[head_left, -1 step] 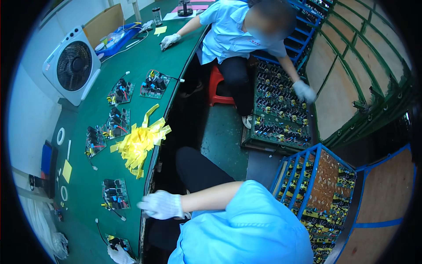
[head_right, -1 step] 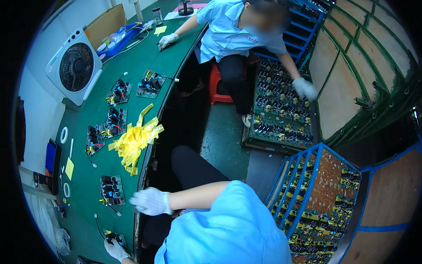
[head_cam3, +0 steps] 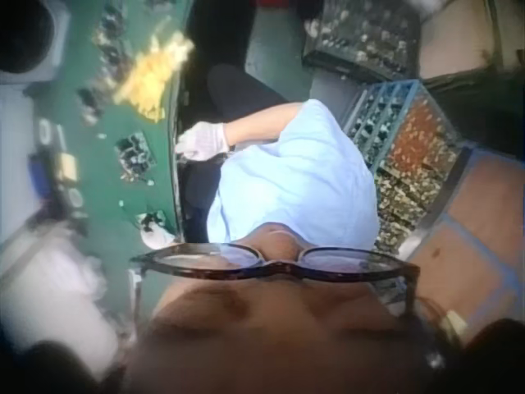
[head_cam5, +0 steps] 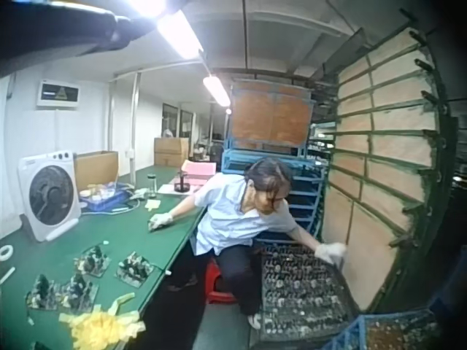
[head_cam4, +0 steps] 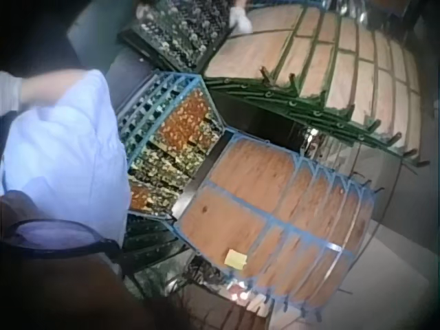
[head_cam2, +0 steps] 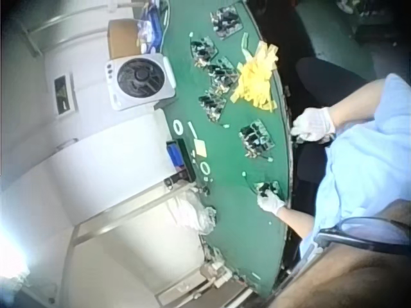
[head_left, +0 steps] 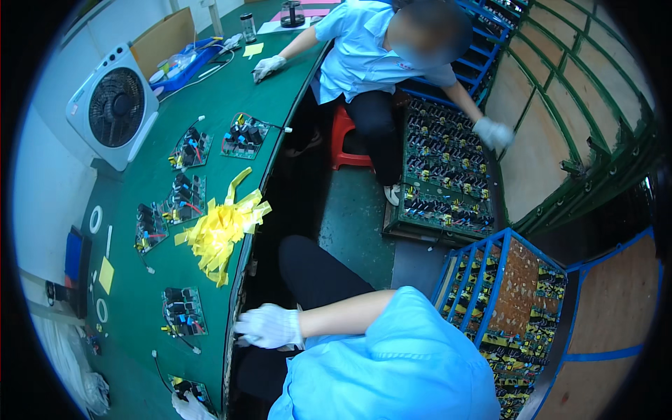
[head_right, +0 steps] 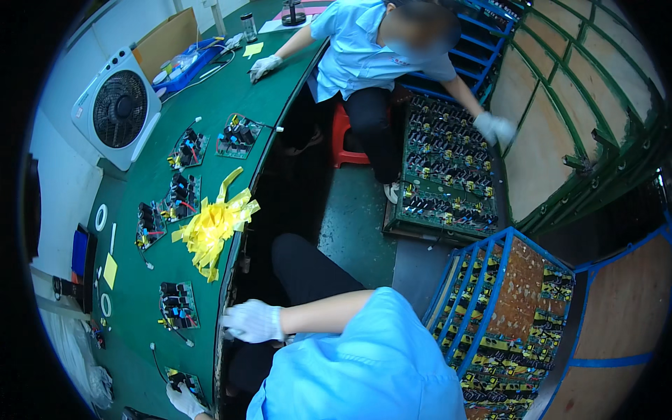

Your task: Inspecting printed circuit boards and applying yellow adhesive labels.

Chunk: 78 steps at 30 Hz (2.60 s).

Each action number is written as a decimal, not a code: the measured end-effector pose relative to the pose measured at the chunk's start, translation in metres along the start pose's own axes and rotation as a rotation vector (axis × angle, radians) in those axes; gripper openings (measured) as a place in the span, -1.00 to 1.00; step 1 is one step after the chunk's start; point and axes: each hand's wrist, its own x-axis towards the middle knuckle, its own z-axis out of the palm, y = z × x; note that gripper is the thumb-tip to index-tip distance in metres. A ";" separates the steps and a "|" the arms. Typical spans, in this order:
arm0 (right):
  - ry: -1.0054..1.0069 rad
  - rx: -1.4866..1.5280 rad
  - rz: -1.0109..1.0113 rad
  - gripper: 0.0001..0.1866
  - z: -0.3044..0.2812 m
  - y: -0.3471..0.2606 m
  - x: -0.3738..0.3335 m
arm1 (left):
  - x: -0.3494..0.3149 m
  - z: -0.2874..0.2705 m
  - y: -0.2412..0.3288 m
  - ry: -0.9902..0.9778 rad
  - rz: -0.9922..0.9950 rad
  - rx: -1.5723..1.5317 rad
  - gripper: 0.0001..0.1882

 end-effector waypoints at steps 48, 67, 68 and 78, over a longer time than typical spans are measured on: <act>-0.059 -0.372 0.554 -0.80 -0.025 0.133 -0.118 | 0.011 -0.008 0.071 0.151 -0.018 -0.111 -0.80; 0.000 -0.400 0.516 -0.82 -0.020 0.138 -0.121 | 0.016 0.000 0.056 0.223 0.082 0.013 -0.80; 0.011 -0.413 0.523 -0.82 -0.020 0.138 -0.121 | 0.016 0.000 0.057 0.250 0.107 0.128 -0.79; 0.002 -0.404 0.518 -0.81 -0.018 0.141 -0.122 | 0.016 -0.003 0.066 0.249 0.048 0.125 -0.73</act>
